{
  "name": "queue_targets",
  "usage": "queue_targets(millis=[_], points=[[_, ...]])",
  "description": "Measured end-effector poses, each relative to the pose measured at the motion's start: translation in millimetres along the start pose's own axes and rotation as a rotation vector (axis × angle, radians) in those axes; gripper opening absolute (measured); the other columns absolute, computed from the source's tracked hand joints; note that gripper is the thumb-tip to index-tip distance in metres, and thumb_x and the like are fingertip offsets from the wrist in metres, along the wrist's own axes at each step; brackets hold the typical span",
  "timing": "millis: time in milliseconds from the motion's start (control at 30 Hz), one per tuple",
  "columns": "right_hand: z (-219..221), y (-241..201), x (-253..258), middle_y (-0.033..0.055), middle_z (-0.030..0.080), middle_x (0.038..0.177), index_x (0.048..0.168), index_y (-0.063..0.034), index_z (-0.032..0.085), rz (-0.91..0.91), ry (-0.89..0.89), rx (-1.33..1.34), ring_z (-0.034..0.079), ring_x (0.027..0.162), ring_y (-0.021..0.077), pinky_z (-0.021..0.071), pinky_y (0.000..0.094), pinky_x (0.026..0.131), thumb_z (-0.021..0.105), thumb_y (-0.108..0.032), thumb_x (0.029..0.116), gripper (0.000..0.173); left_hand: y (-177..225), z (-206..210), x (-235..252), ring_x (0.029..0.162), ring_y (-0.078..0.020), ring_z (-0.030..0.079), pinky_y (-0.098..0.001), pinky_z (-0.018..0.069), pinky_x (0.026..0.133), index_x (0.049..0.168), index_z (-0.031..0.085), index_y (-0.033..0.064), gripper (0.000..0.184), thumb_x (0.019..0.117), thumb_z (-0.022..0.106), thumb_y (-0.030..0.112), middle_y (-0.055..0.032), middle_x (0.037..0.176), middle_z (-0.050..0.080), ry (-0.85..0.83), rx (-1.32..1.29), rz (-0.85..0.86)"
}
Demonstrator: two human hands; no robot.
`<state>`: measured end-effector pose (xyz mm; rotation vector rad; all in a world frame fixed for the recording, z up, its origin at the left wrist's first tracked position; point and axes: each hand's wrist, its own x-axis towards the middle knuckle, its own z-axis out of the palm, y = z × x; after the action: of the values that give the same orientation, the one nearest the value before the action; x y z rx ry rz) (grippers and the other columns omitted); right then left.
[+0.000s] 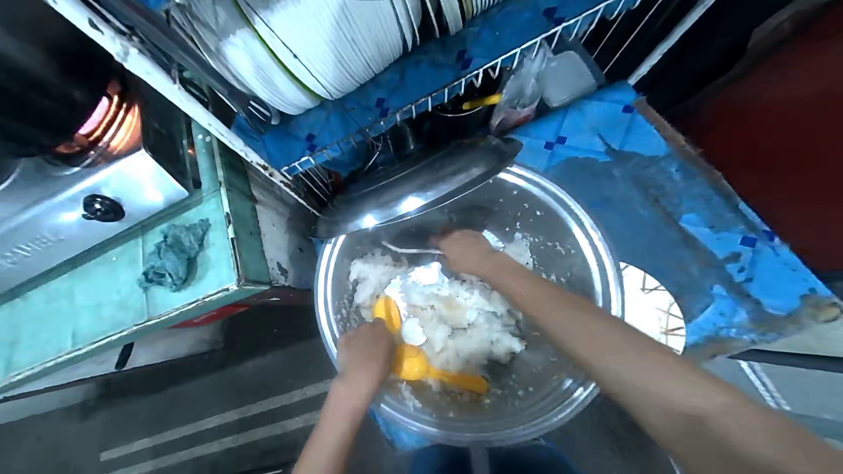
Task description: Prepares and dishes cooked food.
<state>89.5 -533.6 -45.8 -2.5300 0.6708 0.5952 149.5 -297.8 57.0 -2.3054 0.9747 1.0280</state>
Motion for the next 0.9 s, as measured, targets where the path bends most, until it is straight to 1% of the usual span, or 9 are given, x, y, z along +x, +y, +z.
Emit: queue_targets(millis=[67, 233, 367, 400, 500, 567, 667, 767, 900], points=[[-25.5, 4.7, -34.9, 0.0235, 0.070, 0.114, 0.139, -0.0146, 0.062, -0.026, -0.089, -0.026, 0.066, 0.110, 0.0454, 0.0508, 0.0650, 0.091, 0.057, -0.020, 0.1030, 0.036, -1.4, -1.0, 1.3, 0.108, -0.0364, 0.068, -0.0562, 0.0532, 0.089, 0.125, 0.064, 0.0079, 0.032, 0.1036, 0.052, 0.029, -0.0176, 0.114, 0.071, 0.010, 0.002, 0.008], [-19.4, 13.6, -144.1, 0.0165, 0.074, 0.099, 0.118, -0.0143, 0.074, -0.057, -0.174, -0.167, 0.070, 0.098, 0.0388, 0.0530, 0.0599, 0.088, 0.060, -0.027, 0.1043, 0.023, -2.9, -0.6, 11.2, 0.108, -0.0378, 0.068, -0.0591, 0.0523, 0.088, 0.129, 0.066, 0.0123, 0.035, 0.1037, 0.052, 0.031, -0.0177, 0.114, 0.071, 0.071, -0.076, 0.029], [8.4, -17.4, -196.1, 0.0173, 0.072, 0.096, 0.114, -0.0084, 0.072, -0.132, -0.248, -0.233, 0.071, 0.089, 0.0372, 0.0561, 0.0532, 0.081, 0.055, -0.009, 0.1022, 0.021, 3.6, 1.3, 23.6, 0.109, -0.0379, 0.067, -0.0589, 0.0522, 0.089, 0.132, 0.065, 0.0129, 0.036, 0.1036, 0.053, 0.032, -0.0172, 0.117, 0.071, 0.116, -0.091, 0.074], [6.7, -20.3, -199.5, 0.0181, 0.071, 0.097, 0.114, -0.0068, 0.071, -0.141, -0.255, -0.233, 0.071, 0.088, 0.0375, 0.0565, 0.0528, 0.078, 0.053, -0.011, 0.1039, 0.021, 6.4, 1.5, 26.9, 0.110, -0.0379, 0.067, -0.0589, 0.0527, 0.089, 0.133, 0.065, 0.0132, 0.036, 0.1034, 0.054, 0.032, -0.0171, 0.118, 0.071, 0.125, -0.080, 0.081], [-20.1, -11.4, -192.4, 0.0174, 0.070, 0.109, 0.114, -0.0077, 0.072, -0.022, -0.222, -0.189, 0.069, 0.101, 0.0378, 0.0533, 0.0564, 0.088, 0.044, -0.047, 0.1087, 0.048, 11.4, 3.5, 38.5, 0.107, -0.0386, 0.068, -0.0592, 0.0538, 0.086, 0.128, 0.067, 0.0118, 0.034, 0.1031, 0.056, 0.032, -0.0177, 0.115, 0.071, 0.144, -0.046, 0.104], [-38.5, -4.1, -181.0, 0.0199, 0.068, 0.114, 0.111, -0.0036, 0.072, 0.087, -0.109, -0.224, 0.068, 0.105, 0.0399, 0.0541, 0.0568, 0.086, 0.049, -0.038, 0.1084, 0.041, 13.8, 5.2, 45.2, 0.109, -0.0393, 0.067, -0.0603, 0.0528, 0.087, 0.125, 0.068, 0.0110, 0.033, 0.1035, 0.055, 0.033, -0.0184, 0.116, 0.071, 0.129, -0.063, 0.110], [-51.3, -12.7, -154.6, 0.0242, 0.066, 0.114, 0.114, 0.0021, 0.069, 0.278, -0.142, -0.257, 0.067, 0.103, 0.0435, 0.0547, 0.0571, 0.082, 0.058, -0.002, 0.0987, 0.019, 18.0, 3.5, 45.4, 0.111, -0.0395, 0.066, -0.0604, 0.0513, 0.090, 0.119, 0.070, 0.0078, 0.035, 0.1052, 0.052, 0.035, -0.0195, 0.116, 0.070, 0.116, -0.099, 0.140], [-41.1, -18.4, -131.2, 0.0233, 0.070, 0.110, 0.106, 0.0031, 0.071, 0.302, -0.282, -0.194, 0.067, 0.108, 0.0428, 0.0538, 0.0598, 0.087, 0.060, -0.003, 0.0979, 0.015, 21.5, -1.6, 41.7, 0.108, -0.0387, 0.067, -0.0601, 0.0529, 0.086, 0.113, 0.072, 0.0078, 0.033, 0.1040, 0.053, 0.034, -0.0187, 0.112, 0.071, 0.107, -0.129, 0.156], [-32.5, -24.7, -113.4, 0.0229, 0.069, 0.112, 0.105, 0.0010, 0.069, 0.293, -0.328, -0.045, 0.067, 0.111, 0.0411, 0.0529, 0.0602, 0.090, 0.056, -0.022, 0.1039, 0.026, 22.0, 8.7, 48.4, 0.099, -0.0417, 0.068, -0.0636, 0.0539, 0.082, 0.108, 0.072, 0.0051, 0.029, 0.1014, 0.059, 0.031, -0.0216, 0.104, 0.071, 0.135, -0.387, 0.155]])
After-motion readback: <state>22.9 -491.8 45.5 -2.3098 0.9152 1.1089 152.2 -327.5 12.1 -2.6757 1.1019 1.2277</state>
